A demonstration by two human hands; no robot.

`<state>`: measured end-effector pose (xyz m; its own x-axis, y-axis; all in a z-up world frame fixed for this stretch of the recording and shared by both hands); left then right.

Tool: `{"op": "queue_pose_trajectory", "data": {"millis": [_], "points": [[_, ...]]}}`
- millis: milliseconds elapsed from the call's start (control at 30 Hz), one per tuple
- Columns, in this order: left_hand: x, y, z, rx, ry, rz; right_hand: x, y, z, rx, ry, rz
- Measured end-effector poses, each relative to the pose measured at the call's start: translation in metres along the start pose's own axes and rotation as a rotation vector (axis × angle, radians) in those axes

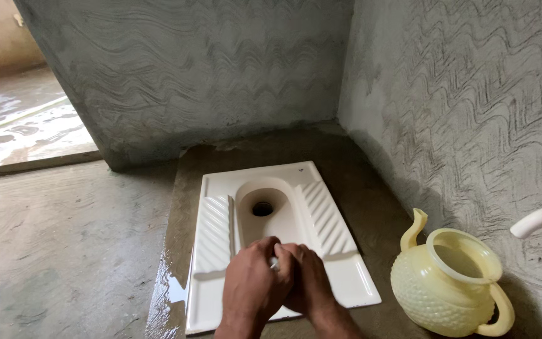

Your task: The person scrubs a white squat toilet using a red-bristled toilet brush. They apply a cleaning liquid from a bottle onto the brush and continue scrubbing the bowl. The person then pours water from a yellow pitcher into the toilet to rinse the surface.

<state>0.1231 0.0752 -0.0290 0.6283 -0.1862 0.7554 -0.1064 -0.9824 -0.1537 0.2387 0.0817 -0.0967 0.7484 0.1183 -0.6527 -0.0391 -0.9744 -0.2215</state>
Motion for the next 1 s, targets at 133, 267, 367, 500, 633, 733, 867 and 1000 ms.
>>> {"op": "queue_pose_trajectory", "data": {"millis": [133,267,367,500,633,733,867,1000], "points": [[-0.001,-0.009,0.013,0.026,-0.064,0.050,0.014,-0.016,0.003,0.063,-0.015,-0.084],[-0.013,-0.009,0.026,0.151,-0.017,0.250,0.026,-0.016,0.015,0.106,0.012,-0.127],[-0.013,-0.012,0.023,-0.026,-0.145,0.100,0.020,-0.020,0.010,-0.012,0.049,-0.066],[0.014,-0.016,-0.004,-0.183,-0.187,0.028,0.002,-0.022,-0.019,-0.099,0.028,0.020],[0.034,-0.013,-0.024,-0.168,-0.085,0.097,-0.013,-0.023,-0.035,-0.033,-0.054,-0.132],[0.032,-0.012,-0.022,-0.174,-0.056,0.088,-0.003,-0.022,-0.025,0.106,-0.219,-0.200],[0.018,-0.012,0.001,-0.154,-0.093,0.138,0.036,-0.023,0.011,0.342,-0.345,-0.183],[0.008,-0.007,0.020,-0.294,-0.184,0.124,0.061,-0.013,0.036,0.532,-0.346,-0.361]]}}
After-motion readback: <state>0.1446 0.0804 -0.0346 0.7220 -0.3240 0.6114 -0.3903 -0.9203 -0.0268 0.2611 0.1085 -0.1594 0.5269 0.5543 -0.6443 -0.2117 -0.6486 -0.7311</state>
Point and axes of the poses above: each hand's wrist, its own y-axis away from the middle knuckle, its own z-axis out of the palm, x = y × z, the point moved 3 cm from there along -y, towards the middle knuckle, and after that the axes turned 4 degrees about x, right-handed, at the moved point
